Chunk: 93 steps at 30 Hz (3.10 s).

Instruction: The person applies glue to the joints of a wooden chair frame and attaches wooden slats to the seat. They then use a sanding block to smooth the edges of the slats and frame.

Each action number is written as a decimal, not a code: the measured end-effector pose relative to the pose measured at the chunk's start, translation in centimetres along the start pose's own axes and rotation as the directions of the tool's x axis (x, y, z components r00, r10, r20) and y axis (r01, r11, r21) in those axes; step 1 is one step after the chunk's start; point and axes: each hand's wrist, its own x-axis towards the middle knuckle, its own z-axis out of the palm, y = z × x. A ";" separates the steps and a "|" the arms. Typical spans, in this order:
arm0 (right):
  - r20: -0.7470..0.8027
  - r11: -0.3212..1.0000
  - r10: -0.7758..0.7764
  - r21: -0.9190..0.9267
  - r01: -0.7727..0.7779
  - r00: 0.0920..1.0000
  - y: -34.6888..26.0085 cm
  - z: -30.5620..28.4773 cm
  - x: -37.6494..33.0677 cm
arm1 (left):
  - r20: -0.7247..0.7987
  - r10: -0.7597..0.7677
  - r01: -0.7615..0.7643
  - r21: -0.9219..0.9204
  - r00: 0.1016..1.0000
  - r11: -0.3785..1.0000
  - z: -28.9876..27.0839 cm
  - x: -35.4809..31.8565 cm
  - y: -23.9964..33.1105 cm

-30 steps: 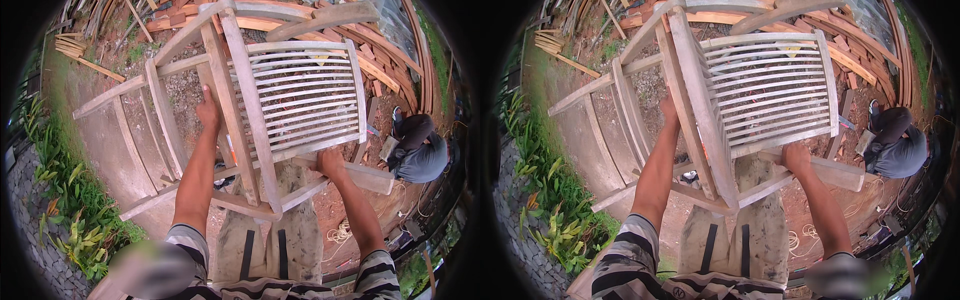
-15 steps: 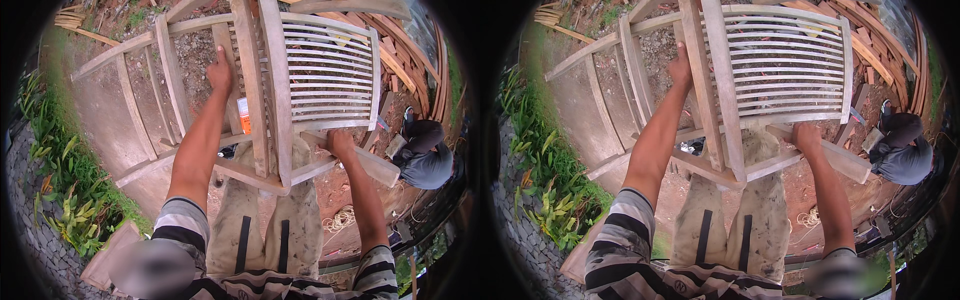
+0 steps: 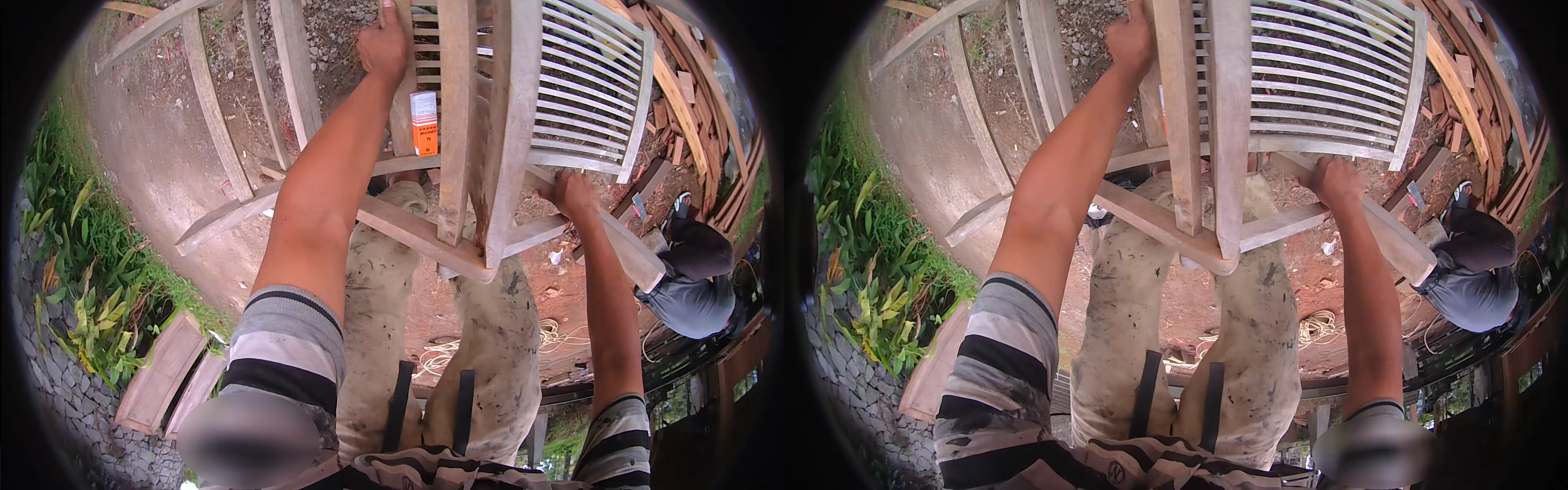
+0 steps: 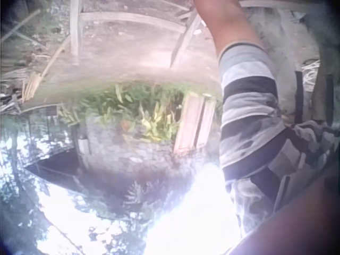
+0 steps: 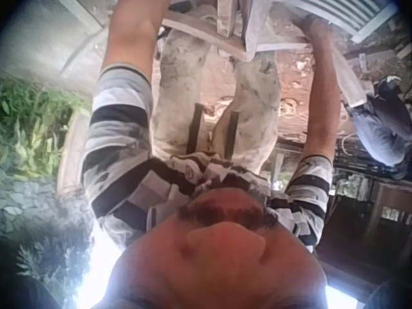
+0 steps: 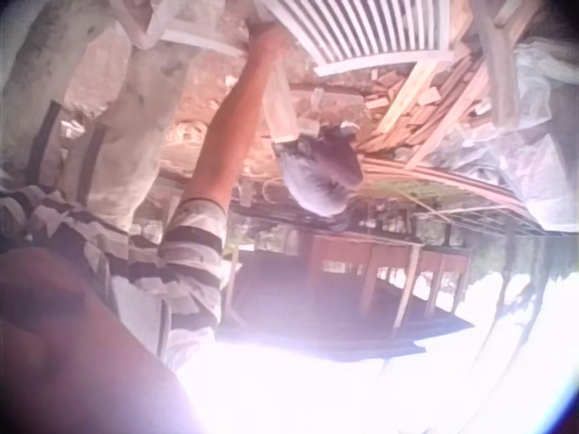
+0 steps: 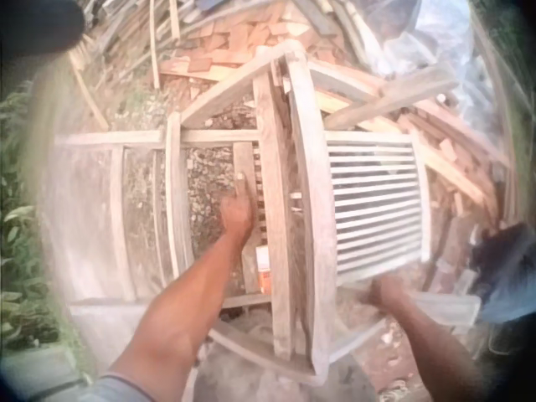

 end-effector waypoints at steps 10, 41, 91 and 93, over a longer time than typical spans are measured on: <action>-0.007 0.997 -0.033 -0.072 0.033 0.999 -0.5 1.0 2.1 | 0.039 0.184 -0.115 -0.647 0.982 0.753 -7.1 -5.8 -7.1; -0.077 0.996 -0.076 -0.047 0.073 0.994 2.3 4.9 3.4 | 0.056 -0.077 0.077 0.009 0.995 0.997 8.3 -22.8 -30.7; 0.063 0.999 0.047 -0.021 -0.046 0.997 -1.8 1.6 3.3 | 0.249 0.274 -0.193 -0.304 0.929 0.933 -13.3 -35.8 -9.3; 0.084 0.998 0.062 -0.018 -0.061 0.995 -2.0 1.3 3.3 | 0.219 0.314 -0.255 -0.258 0.924 0.932 -13.4 -35.5 -9.0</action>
